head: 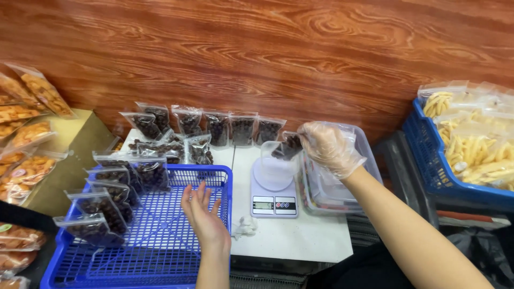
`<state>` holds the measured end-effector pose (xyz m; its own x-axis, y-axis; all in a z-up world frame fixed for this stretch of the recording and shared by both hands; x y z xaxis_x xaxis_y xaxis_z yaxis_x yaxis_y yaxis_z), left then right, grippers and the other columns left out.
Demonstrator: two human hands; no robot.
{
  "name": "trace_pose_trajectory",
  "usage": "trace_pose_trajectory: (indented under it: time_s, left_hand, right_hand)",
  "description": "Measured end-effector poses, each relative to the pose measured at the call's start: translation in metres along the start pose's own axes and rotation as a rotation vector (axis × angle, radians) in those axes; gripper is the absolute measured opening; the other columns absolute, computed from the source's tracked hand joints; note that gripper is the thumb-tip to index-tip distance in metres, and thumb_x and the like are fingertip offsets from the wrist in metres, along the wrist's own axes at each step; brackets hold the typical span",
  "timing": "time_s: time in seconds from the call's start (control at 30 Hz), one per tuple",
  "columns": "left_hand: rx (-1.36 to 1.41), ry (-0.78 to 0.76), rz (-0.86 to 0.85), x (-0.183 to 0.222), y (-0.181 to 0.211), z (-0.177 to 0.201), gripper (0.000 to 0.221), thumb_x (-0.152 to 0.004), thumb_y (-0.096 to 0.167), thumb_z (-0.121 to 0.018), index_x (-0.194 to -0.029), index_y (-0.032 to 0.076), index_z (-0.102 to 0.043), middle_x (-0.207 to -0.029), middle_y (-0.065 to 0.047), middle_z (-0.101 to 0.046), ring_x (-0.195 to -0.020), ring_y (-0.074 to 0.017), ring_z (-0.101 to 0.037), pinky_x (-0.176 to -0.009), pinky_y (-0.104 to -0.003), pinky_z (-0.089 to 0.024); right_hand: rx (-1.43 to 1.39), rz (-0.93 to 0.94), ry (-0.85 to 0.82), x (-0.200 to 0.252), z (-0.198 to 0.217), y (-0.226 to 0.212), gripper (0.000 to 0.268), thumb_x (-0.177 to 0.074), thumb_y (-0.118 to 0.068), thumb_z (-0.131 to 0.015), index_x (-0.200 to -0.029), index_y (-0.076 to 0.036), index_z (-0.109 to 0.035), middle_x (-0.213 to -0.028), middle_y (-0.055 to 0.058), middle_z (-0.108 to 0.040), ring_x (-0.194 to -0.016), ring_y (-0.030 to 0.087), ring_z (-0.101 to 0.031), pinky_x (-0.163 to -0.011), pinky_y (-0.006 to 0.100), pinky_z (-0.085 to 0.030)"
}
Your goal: Weighing small bags of food on a digital scale, wiping them with a cloth, and organizing them into a blue plastic basket.
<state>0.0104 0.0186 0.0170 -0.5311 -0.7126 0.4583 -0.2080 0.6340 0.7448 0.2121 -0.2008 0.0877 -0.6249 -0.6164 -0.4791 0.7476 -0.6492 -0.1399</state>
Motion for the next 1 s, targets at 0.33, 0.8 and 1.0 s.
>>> trace_pose_trajectory:
  time_s: [0.33,0.8,1.0]
  left_hand:
    - [-0.078,-0.244,0.103,0.017,0.002,-0.014,0.032,-0.099,0.027,-0.048,-0.128,0.013,-0.055,-0.133,-0.017,-0.069,-0.115,-0.0302,-0.068,-0.093,-0.042,-0.052]
    - [-0.055,-0.320,0.081,0.016,0.004,-0.012,0.035,-0.098,0.028,-0.049,-0.130,0.014,-0.052,-0.131,-0.020,-0.067,-0.110,-0.0317,-0.067,-0.088,-0.041,-0.052]
    - [-0.057,-0.313,0.068,0.019,0.007,-0.015,0.037,-0.099,0.027,-0.046,-0.133,0.014,-0.050,-0.134,-0.021,-0.065,-0.110,-0.0327,-0.066,-0.088,-0.042,-0.052]
  right_hand:
    - [-0.268,0.406,-0.046,0.017,-0.007,-0.016,0.012,-0.084,-0.007,-0.073,-0.093,-0.011,-0.065,-0.087,0.002,-0.073,-0.076,0.020,-0.072,-0.068,0.032,-0.058]
    - [-0.156,0.175,-0.315,0.008,0.003,-0.004,0.029,-0.091,-0.037,-0.070,-0.101,-0.010,-0.074,-0.099,0.007,-0.077,-0.089,0.027,-0.074,-0.081,0.039,-0.057]
    - [-0.133,0.150,-0.359,0.006,0.002,-0.002,0.029,-0.091,-0.036,-0.068,-0.102,-0.010,-0.074,-0.101,0.007,-0.077,-0.091,0.027,-0.073,-0.082,0.040,-0.057]
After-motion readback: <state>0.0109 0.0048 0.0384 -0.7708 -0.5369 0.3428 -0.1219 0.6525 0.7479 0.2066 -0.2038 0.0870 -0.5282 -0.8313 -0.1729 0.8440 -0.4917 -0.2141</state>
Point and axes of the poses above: each hand's wrist, its own x-axis away from the middle knuckle, its own z-axis out of the back of the hand, y = z × x, the point moved 1 cm from there along -x, towards the middle knuckle
